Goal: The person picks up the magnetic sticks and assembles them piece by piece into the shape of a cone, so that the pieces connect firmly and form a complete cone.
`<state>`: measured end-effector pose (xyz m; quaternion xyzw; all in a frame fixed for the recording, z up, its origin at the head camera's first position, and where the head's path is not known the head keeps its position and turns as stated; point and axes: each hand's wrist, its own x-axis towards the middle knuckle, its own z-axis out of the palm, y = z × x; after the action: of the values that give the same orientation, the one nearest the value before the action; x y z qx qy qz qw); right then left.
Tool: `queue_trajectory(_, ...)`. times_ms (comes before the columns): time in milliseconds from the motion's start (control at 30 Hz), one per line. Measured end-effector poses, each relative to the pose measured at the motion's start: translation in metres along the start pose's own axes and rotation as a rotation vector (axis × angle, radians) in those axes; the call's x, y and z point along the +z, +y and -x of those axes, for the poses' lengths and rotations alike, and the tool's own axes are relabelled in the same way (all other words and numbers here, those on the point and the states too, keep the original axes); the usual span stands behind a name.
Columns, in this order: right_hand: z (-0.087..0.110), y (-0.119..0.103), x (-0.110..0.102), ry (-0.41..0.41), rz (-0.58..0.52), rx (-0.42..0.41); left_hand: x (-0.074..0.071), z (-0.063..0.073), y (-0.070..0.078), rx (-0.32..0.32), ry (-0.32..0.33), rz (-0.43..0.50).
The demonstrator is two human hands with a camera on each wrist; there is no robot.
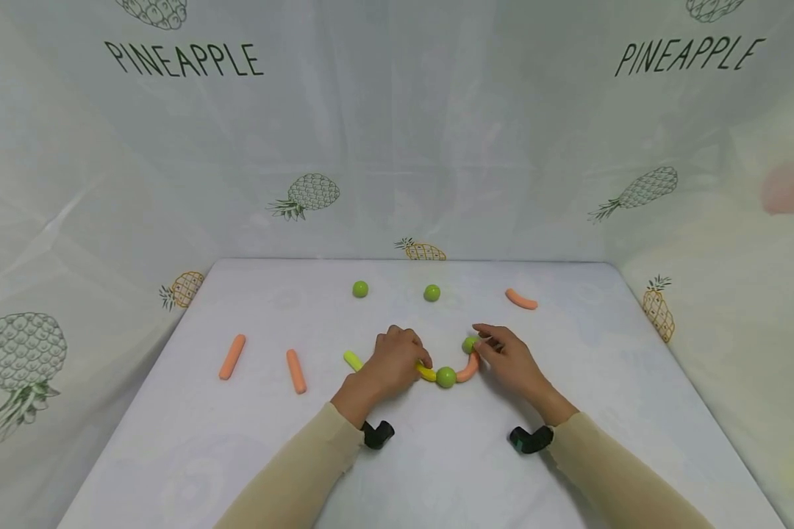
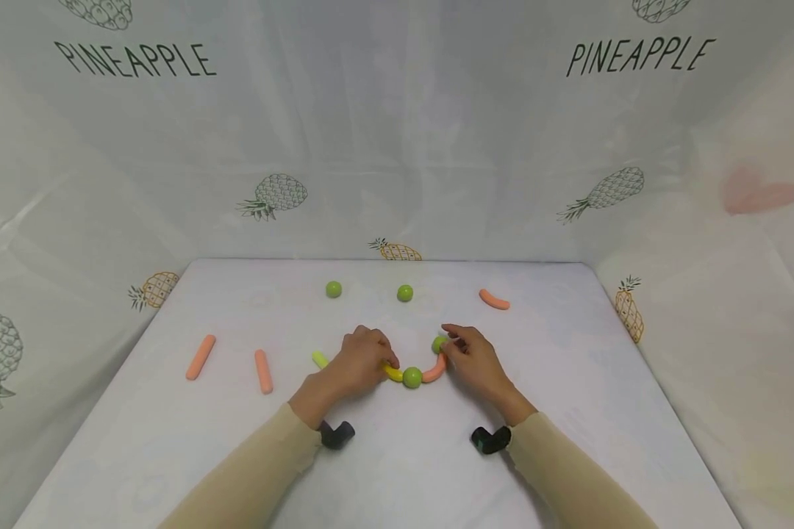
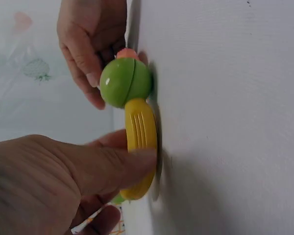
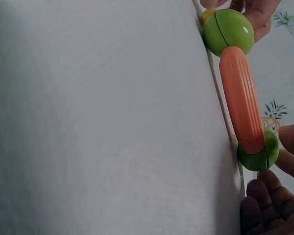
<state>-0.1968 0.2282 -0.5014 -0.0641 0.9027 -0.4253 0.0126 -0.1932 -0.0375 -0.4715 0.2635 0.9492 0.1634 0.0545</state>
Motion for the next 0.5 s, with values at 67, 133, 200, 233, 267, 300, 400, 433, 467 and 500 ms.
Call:
queue_trajectory(67,0.0,0.001,0.0,-0.019,0.019,-0.003,0.001,-0.001,0.001,-0.03,0.009,0.015)
queue_trajectory(133,0.0,0.002,0.001,-0.027,0.034,-0.005,0.004,-0.002,0.005,-0.057,0.02,0.045)
queue_trajectory(200,0.0,0.002,0.001,-0.028,0.042,-0.008,0.008,-0.004,0.009,-0.066,0.033,0.071)
queue_trajectory(233,0.0,0.002,0.001,-0.027,0.042,-0.009,0.01,-0.005,0.011,-0.062,0.042,0.083)
queue_trajectory(267,0.0,0.002,0.001,-0.024,0.042,-0.008,0.012,-0.006,0.013,-0.055,0.05,0.089)
queue_trajectory(300,0.001,0.002,0.001,-0.023,0.041,-0.005,0.014,-0.007,0.016,-0.046,0.056,0.089)
queue_trajectory(400,0.002,0.001,0.0,-0.016,0.029,-0.002,0.019,-0.009,0.019,-0.022,0.066,0.072)
queue_trajectory(433,0.003,0.0,0.0,-0.014,0.027,-0.003,0.02,-0.009,0.019,-0.016,0.069,0.071)
queue_trajectory(467,0.003,0.0,0.0,-0.014,0.029,-0.007,0.02,-0.009,0.019,-0.011,0.071,0.066)
queue_trajectory(500,0.004,0.0,0.0,-0.011,0.032,-0.009,0.02,-0.009,0.019,-0.007,0.075,0.064)
